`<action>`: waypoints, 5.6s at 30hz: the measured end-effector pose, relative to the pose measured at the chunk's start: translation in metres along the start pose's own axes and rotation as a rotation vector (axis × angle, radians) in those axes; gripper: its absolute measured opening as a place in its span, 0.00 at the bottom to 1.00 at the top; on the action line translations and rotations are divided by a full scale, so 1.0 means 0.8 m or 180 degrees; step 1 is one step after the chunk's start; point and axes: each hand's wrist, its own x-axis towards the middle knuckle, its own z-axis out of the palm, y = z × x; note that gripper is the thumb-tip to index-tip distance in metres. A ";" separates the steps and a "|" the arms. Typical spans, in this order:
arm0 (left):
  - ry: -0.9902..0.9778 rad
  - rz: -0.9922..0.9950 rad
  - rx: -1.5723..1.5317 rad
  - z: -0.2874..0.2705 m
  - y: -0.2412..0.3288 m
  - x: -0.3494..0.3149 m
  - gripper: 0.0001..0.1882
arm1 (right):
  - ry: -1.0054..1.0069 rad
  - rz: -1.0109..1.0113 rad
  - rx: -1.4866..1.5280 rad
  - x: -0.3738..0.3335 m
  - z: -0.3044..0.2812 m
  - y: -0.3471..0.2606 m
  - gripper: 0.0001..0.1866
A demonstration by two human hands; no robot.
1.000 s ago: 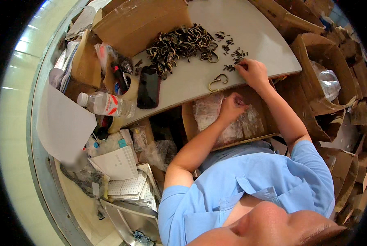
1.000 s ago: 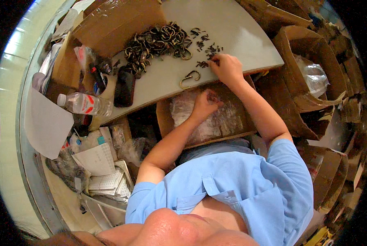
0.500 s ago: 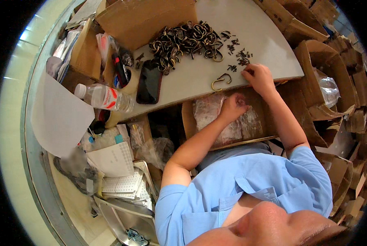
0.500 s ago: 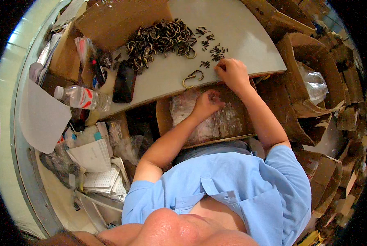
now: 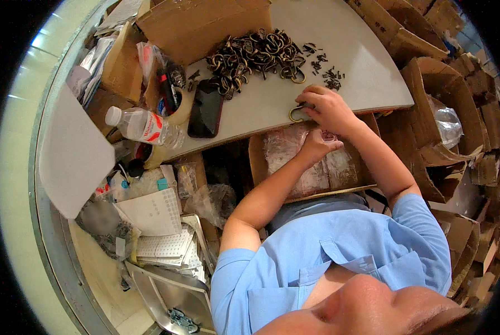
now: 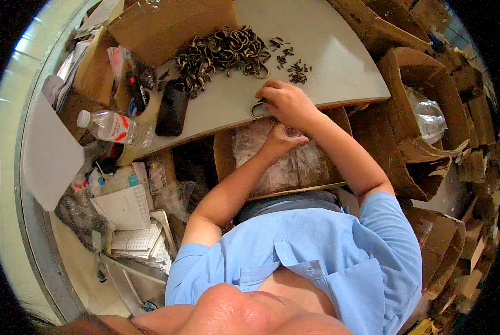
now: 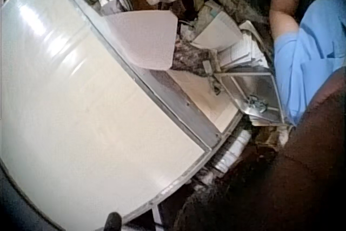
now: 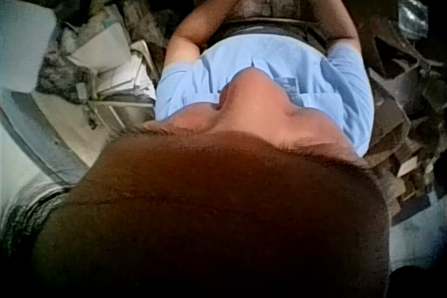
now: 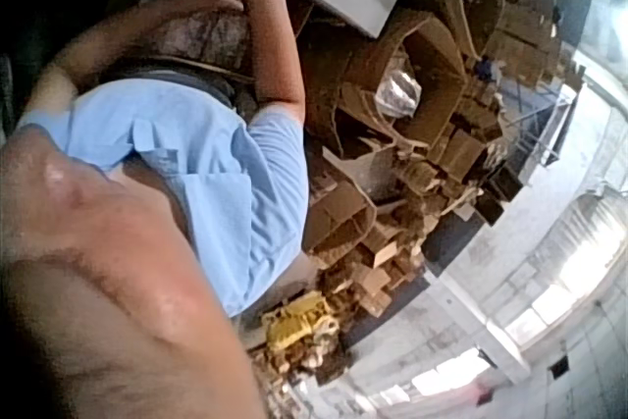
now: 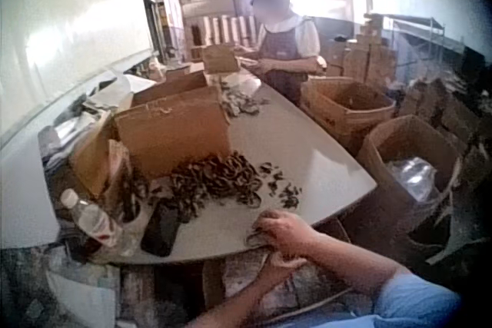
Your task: The person picks up metal hooks from a pile on the table and places them into small plastic bags, then places the filled bags into a cardboard box.
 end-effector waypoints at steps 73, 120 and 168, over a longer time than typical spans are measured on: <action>-0.1469 -0.0125 -0.1154 -0.012 0.029 -0.030 0.47 | -0.0425 0.0121 0.0591 -0.120 -0.041 -0.011 0.09; -0.1647 0.1141 0.3654 0.001 -0.104 -0.019 0.23 | 0.0172 0.0061 0.3060 0.138 -0.109 -0.072 0.09; -0.0312 -0.0027 -0.1217 0.001 -0.004 -0.020 0.09 | 0.0013 0.2320 0.3063 -0.153 -0.016 0.017 0.07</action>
